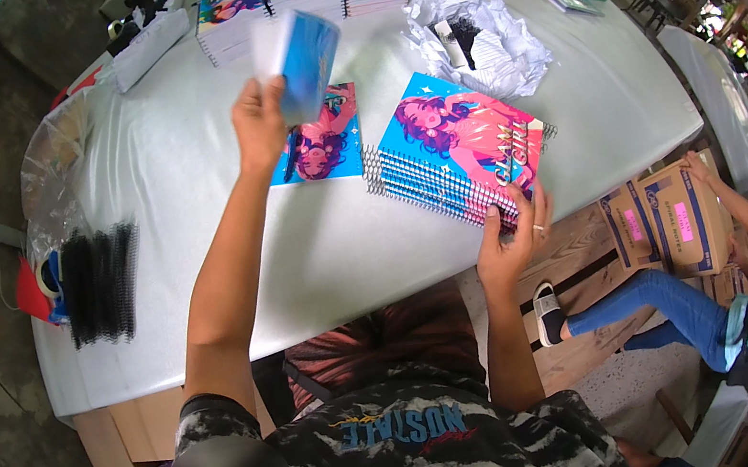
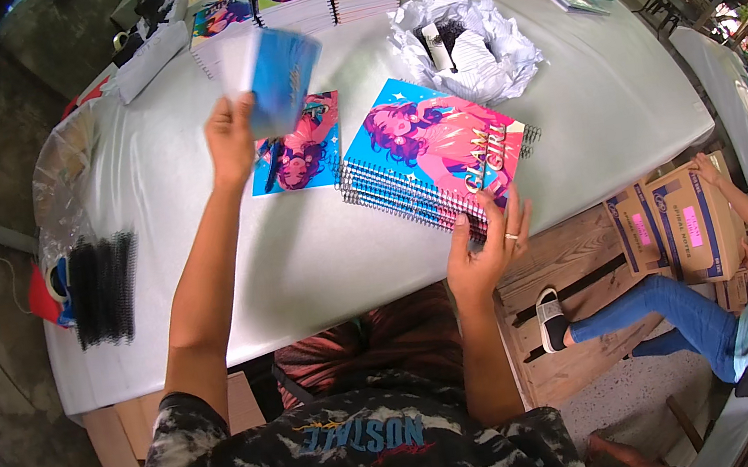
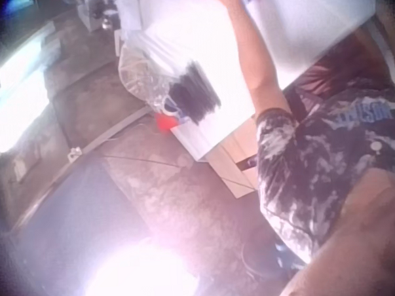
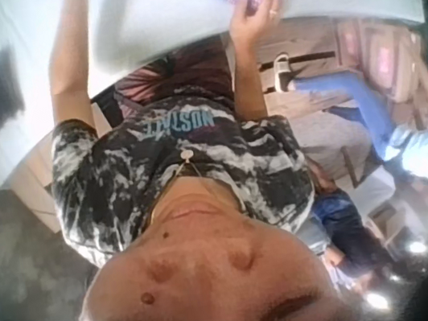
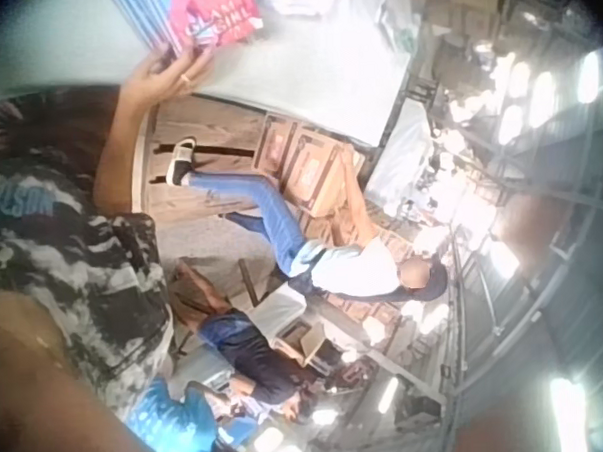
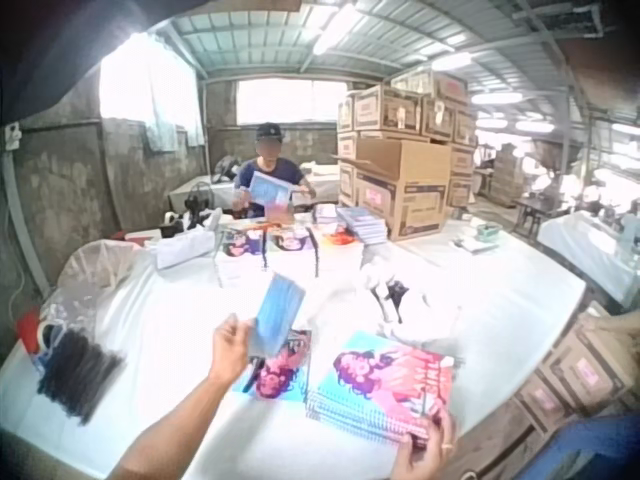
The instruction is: The person inserts metal spiral wires into the holes of notebook covers and secures them by hand. They then use pliers to crimp the ends of the spirals on a stack of notebooks.
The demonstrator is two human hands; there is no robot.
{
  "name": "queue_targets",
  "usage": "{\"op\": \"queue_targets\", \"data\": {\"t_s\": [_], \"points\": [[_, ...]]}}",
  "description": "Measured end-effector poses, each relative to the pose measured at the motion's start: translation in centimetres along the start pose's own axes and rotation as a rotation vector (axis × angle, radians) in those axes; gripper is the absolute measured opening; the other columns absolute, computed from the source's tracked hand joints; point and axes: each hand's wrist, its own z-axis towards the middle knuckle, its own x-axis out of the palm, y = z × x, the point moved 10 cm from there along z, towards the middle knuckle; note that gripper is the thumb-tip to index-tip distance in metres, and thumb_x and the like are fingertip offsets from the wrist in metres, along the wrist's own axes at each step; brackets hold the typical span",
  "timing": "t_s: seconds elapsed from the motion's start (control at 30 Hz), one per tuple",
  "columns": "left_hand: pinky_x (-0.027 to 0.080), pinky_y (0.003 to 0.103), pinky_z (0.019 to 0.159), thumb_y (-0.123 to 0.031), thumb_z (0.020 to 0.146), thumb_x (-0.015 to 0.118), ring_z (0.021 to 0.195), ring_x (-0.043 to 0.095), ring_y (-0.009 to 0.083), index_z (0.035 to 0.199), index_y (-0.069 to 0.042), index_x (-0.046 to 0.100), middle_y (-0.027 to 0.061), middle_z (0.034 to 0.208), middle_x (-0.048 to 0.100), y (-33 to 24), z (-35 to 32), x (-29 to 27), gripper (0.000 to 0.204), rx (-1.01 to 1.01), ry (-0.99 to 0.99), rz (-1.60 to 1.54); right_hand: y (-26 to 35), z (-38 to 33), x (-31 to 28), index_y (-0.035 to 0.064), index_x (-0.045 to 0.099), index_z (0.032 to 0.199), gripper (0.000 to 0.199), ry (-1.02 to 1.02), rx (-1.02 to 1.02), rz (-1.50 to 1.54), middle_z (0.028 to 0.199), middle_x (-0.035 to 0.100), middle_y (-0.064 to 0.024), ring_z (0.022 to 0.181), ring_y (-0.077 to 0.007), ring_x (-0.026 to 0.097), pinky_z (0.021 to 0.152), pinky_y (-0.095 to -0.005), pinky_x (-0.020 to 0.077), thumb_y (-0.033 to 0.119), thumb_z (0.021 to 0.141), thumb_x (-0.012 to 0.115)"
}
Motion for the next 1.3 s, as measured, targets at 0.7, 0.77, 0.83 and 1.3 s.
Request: {"op": "queue_targets", "data": {"t_s": [0.7,0.77,0.83,1.3], "points": [[0.035,0.029,0.093,0.003,0.084,0.046,0.102,0.049,0.0148,0.114,0.000,0.048,0.0058,0.109,0.054,0.8,-21.1,-8.5,0.030,-0.538,0.161,-0.203,6.9,-8.4,15.2,0.0004,0.063,0.095,0.021,0.842,0.492,1.236,0.089,0.067,-0.0052,0.079,-0.0079,0.060,0.073,-0.0245,0.0486,0.003,0.076,0.071],[0.035,0.028,0.092,0.004,0.084,0.046,0.100,0.049,0.0147,0.114,0.000,0.048,0.0061,0.108,0.054,1.1,-20.7,-8.3,0.030,-0.468,0.166,-0.174,6.6,-6.9,14.3,0.0013,0.057,0.098,0.029,0.833,0.397,1.191,0.095,0.066,-0.0068,0.086,-0.0088,0.059,0.079,-0.0252,0.0466,0.002,0.073,0.073],[0.037,0.027,0.086,0.005,0.084,0.047,0.094,0.050,0.0137,0.113,0.000,0.047,0.0054,0.105,0.054,2.2,-21.7,-8.1,0.029,-0.553,0.168,-0.220,6.4,-4.1,12.4,0.0021,0.054,0.098,0.032,0.609,0.351,1.345,0.100,0.065,-0.0082,0.090,-0.0096,0.058,0.083,-0.0256,0.0452,0.001,0.072,0.073],[0.041,0.034,0.075,0.008,0.076,0.049,0.090,0.052,0.0228,0.103,-0.002,0.052,0.0086,0.093,0.056,0.6,-21.2,-10.1,0.029,-0.157,0.258,0.397,12.4,-3.9,11.5,-0.0012,0.061,0.111,0.030,1.029,-0.005,1.277,0.106,0.065,-0.0110,0.092,-0.0166,0.063,0.079,-0.0274,0.0489,-0.002,0.081,0.061]]}}
